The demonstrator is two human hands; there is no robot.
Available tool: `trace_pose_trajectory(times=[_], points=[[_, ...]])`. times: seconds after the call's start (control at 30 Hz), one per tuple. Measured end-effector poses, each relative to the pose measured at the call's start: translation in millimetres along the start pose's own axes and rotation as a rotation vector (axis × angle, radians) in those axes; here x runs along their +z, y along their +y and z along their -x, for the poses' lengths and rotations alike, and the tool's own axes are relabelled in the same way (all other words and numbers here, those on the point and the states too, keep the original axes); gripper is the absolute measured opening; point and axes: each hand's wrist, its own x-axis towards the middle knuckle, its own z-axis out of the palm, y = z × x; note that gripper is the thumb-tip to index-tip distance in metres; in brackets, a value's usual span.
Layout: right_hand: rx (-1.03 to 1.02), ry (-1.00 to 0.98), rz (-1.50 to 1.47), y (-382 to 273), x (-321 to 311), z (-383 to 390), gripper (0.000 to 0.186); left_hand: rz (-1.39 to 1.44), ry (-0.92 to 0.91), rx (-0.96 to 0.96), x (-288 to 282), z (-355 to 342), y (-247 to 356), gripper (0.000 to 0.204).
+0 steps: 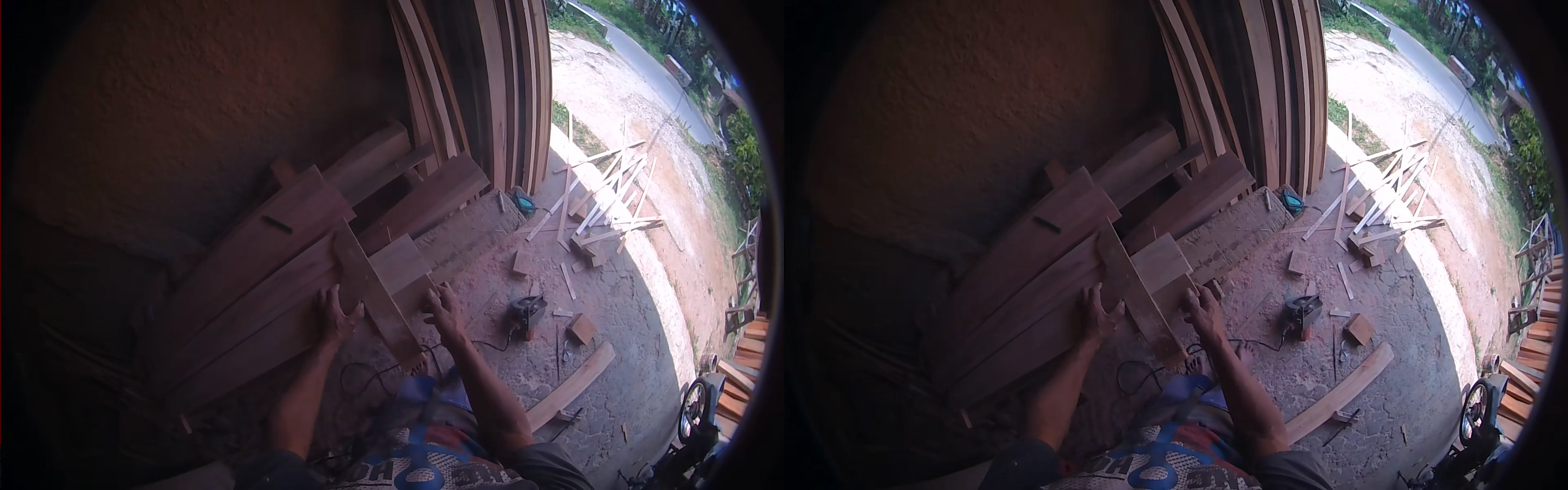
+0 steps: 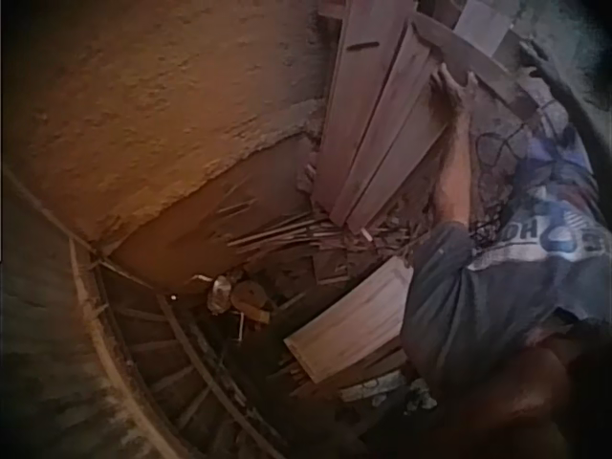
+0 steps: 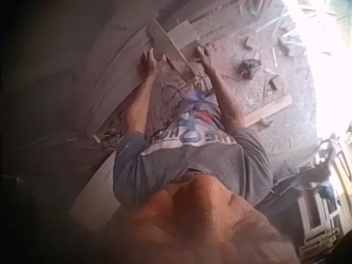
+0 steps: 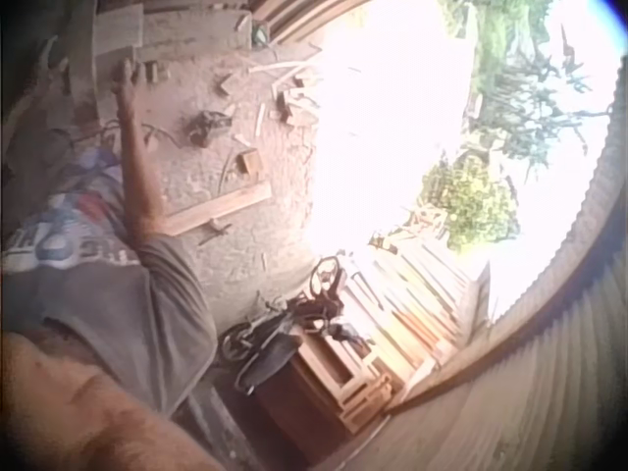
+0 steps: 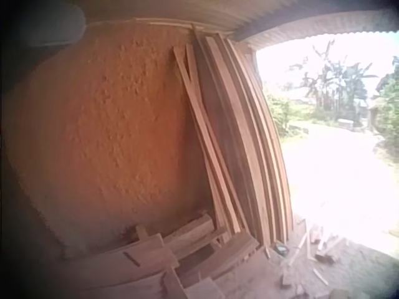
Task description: The person uses a measuring tape to mark lengths on a stack of wooden boards, then uses a pencil to draw cut lines, and finally cuts through the boards using a circular saw.
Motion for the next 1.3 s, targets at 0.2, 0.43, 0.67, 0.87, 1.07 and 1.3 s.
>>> trace_pose_trajectory(times=[0.2, 0.43, 0.67, 0.87, 1.07, 1.3], points=[[0.149, 0.056, 0.136, 51, -65, 26, 0.058, -0.111, -0.103, -0.031, -16, -1, 14, 0.079], [0.313, 0.079, 0.785, 175, -189, 28, 0.048, -0.142, -0.149, 0.043, -2, 1, 9, 0.080], [0.423, 0.141, 1.038, 345, -300, -40, 0.038, -0.136, -0.247, -0.059, -1, 15, -40, 0.098], [0.256, 0.132, 1.282, 400, -386, -142, 0.026, -0.328, -0.322, -0.232, -22, 13, -52, 0.107], [0.442, 0.088, 1.413, 473, -440, -204, 0.034, -0.443, -0.405, -0.364, -4, -24, -4, 0.106], [0.571, -0.058, 1.504, 535, -506, -210, 0.041, -0.415, -0.459, -0.358, 34, -41, 3, 0.106]])
